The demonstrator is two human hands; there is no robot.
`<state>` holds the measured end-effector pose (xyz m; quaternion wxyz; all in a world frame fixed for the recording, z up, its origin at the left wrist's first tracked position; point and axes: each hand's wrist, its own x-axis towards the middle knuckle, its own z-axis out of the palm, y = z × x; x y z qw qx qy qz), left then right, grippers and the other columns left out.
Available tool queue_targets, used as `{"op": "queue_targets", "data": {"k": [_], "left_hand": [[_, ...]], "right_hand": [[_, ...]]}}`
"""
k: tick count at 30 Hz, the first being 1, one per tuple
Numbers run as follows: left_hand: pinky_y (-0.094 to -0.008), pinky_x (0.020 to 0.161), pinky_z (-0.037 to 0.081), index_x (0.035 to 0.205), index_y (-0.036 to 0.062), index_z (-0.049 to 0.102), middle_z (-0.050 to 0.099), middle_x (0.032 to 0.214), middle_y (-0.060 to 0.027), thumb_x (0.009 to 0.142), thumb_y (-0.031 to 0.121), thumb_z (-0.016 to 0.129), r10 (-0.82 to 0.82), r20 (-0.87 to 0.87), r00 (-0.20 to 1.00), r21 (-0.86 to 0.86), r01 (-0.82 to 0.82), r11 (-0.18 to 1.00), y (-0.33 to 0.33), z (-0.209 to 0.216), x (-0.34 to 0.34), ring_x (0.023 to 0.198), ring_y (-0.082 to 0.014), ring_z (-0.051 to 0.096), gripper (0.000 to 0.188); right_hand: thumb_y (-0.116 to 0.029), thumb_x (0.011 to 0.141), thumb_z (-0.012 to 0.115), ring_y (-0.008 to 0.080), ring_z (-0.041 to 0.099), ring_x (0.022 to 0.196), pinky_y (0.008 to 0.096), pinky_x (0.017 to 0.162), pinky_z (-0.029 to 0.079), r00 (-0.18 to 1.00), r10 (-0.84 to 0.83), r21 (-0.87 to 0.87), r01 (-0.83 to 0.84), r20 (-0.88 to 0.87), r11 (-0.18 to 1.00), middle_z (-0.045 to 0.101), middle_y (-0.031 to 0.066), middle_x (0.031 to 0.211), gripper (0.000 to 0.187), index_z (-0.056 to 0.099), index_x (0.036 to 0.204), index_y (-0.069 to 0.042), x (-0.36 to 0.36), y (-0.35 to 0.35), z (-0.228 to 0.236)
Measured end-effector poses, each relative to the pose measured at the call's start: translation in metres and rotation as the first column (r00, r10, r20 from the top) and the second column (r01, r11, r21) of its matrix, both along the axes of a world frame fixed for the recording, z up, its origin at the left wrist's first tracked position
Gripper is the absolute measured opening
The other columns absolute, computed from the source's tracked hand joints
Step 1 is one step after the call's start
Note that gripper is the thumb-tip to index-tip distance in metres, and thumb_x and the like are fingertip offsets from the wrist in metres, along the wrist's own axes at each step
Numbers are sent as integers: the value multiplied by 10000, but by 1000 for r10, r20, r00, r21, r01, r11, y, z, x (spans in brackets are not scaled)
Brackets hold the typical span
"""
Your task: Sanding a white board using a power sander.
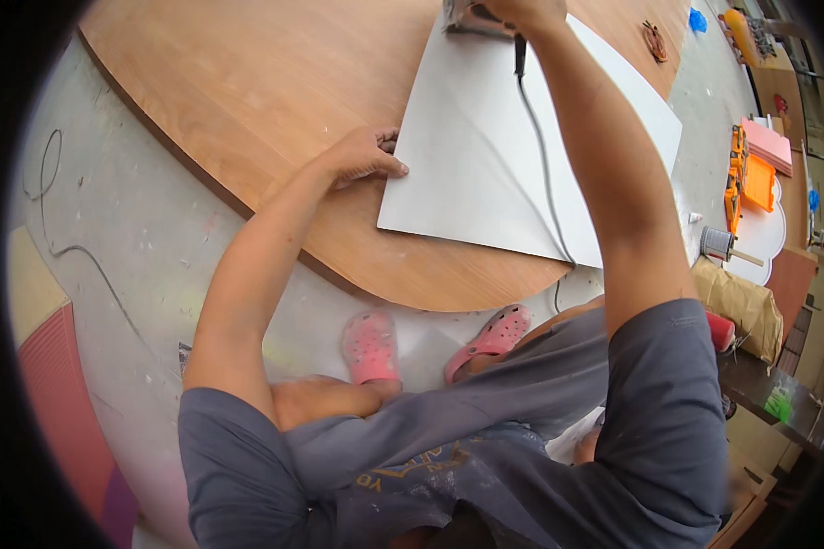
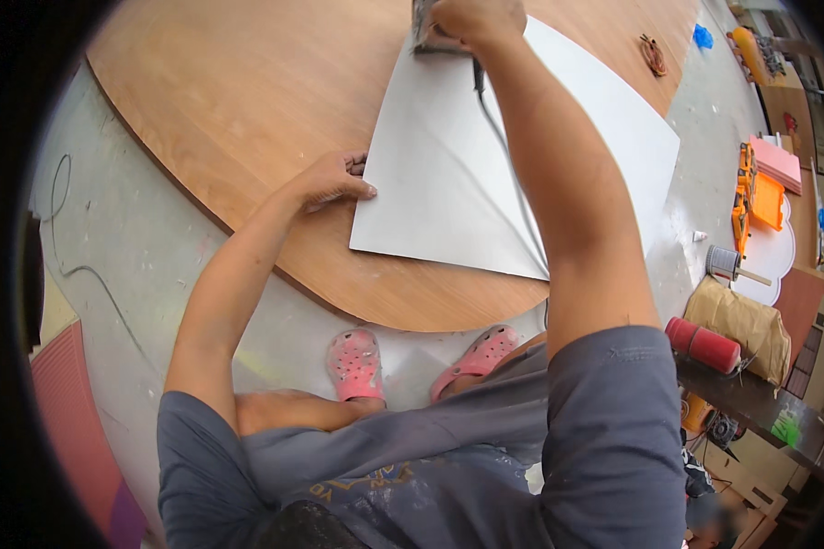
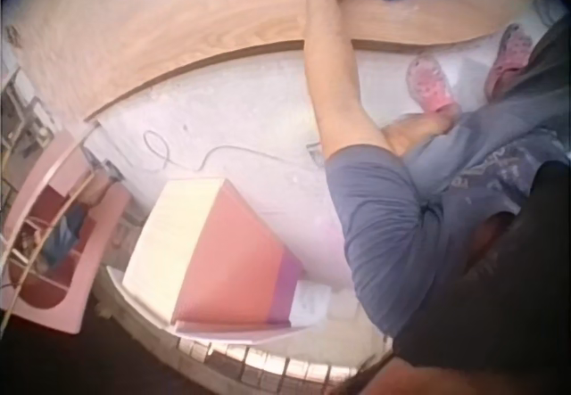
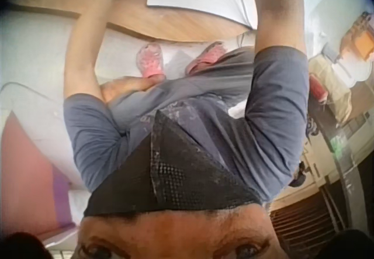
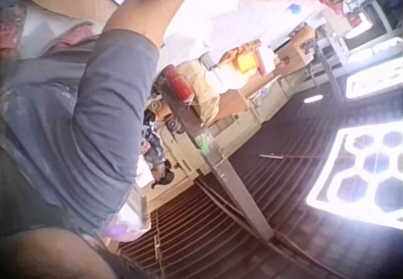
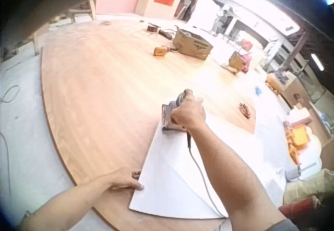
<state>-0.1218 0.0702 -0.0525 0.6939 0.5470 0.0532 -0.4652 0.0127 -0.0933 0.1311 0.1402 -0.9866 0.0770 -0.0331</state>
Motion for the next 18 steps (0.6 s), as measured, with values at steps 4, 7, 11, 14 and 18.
{"op": "queue_targets", "data": {"k": [4,7,11,14,18], "left_hand": [[-293,913,555,1394,-24,454,621,1262,-117,769,-60,703,4,13,1000,2,-4,1000,0,5,6,1077,-165,639,673],[-307,901,560,1392,-22,452,624,1255,-123,770,-68,699,-21,11,1000,-5,21,1000,2,6,9,1076,-175,643,671],[-340,904,558,1398,-12,448,621,1262,-131,791,-39,696,-1,-26,1000,-92,-1,996,4,0,12,1078,-186,644,656],[-371,915,554,1404,2,444,617,1267,-152,898,131,677,28,-126,992,-219,-55,974,7,-11,15,1070,-207,650,572],[-405,947,539,1427,11,420,589,1318,-182,987,483,512,-52,-189,981,-416,-32,909,13,-17,25,1112,-248,639,652]], "right_hand": [[-201,745,727,345,685,953,379,740,593,996,-89,40,89,-4,995,571,286,1193,678,476,1363,-77,37,-2,10],[-207,758,721,317,695,919,366,711,597,994,-104,68,105,-26,992,586,282,1175,653,481,1349,-69,37,-1,19],[-217,748,723,399,650,1028,418,854,561,999,5,-33,-3,42,999,562,315,1186,678,470,1357,-59,33,-7,-2],[-169,688,753,469,609,1063,451,902,533,991,132,-42,-132,-1,990,527,328,1179,748,463,1371,-79,-3,-5,-21],[-170,671,775,465,623,992,470,875,544,956,292,-67,-292,-9,954,531,296,1147,766,463,1366,-90,-25,-4,-26]]}}
